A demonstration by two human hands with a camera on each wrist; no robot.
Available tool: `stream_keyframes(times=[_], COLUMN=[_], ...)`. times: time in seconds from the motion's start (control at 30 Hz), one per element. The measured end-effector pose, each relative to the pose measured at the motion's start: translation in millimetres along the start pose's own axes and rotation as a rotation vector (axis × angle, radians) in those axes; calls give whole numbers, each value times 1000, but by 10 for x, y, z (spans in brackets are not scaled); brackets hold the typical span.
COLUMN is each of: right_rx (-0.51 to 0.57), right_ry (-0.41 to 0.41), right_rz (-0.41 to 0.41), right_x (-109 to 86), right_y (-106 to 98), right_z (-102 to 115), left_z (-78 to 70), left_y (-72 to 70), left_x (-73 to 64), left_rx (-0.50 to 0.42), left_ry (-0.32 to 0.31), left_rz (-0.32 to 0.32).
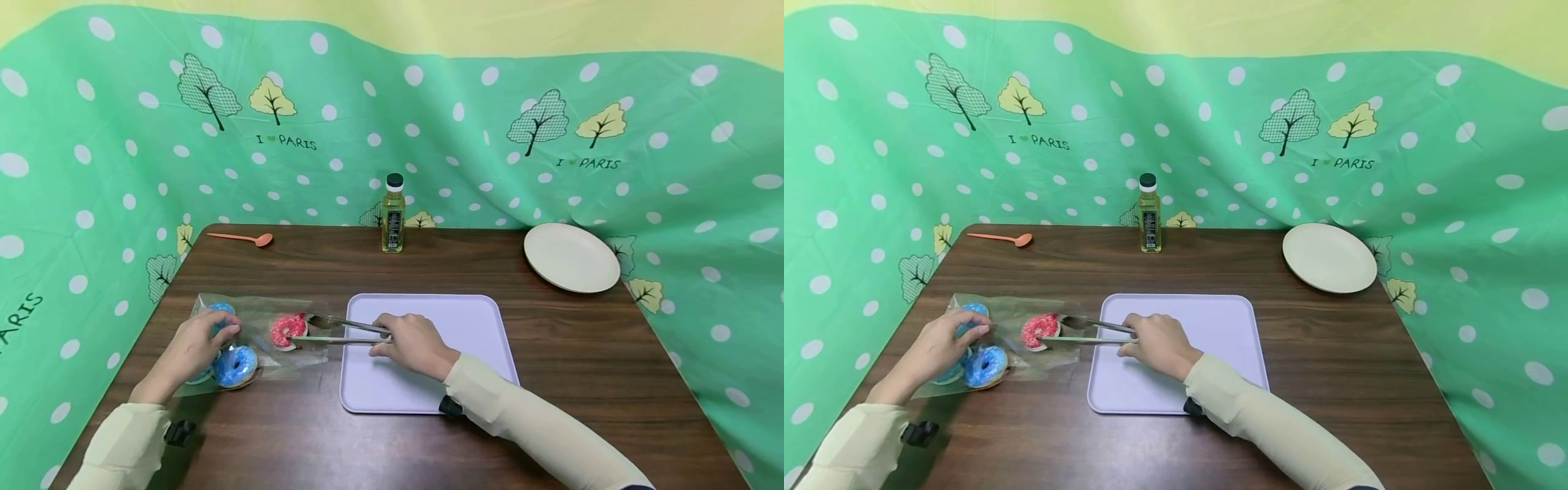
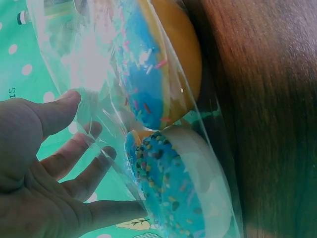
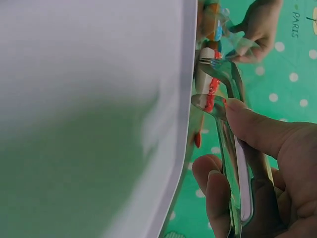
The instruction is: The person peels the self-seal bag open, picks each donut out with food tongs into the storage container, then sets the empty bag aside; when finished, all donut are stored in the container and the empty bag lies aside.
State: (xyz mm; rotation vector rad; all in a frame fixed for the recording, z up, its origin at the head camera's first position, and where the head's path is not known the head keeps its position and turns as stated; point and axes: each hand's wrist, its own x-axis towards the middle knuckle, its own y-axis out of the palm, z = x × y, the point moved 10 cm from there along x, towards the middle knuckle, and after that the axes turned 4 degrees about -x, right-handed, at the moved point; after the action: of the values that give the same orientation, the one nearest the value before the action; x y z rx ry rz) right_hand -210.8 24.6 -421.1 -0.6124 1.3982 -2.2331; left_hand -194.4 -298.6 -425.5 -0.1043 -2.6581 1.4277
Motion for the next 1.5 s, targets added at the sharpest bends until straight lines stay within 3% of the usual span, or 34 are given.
stream_keyframes(times=[0.3, 0.8, 1.5], right_rx=[0, -14, -12], right_ry=[54, 79, 242], right_rz=[-22, -79, -170], right_x=[-160, -412, -929], right_y=[-130, -300, -674], right_z=[-162, -334, -775], left_z=[10, 3, -6], left_y=[-2, 27, 30], left_x=[-4, -10, -23], left_rx=[1, 0, 1], left_ry=[0, -1, -13], left_rz=[3, -2, 3])
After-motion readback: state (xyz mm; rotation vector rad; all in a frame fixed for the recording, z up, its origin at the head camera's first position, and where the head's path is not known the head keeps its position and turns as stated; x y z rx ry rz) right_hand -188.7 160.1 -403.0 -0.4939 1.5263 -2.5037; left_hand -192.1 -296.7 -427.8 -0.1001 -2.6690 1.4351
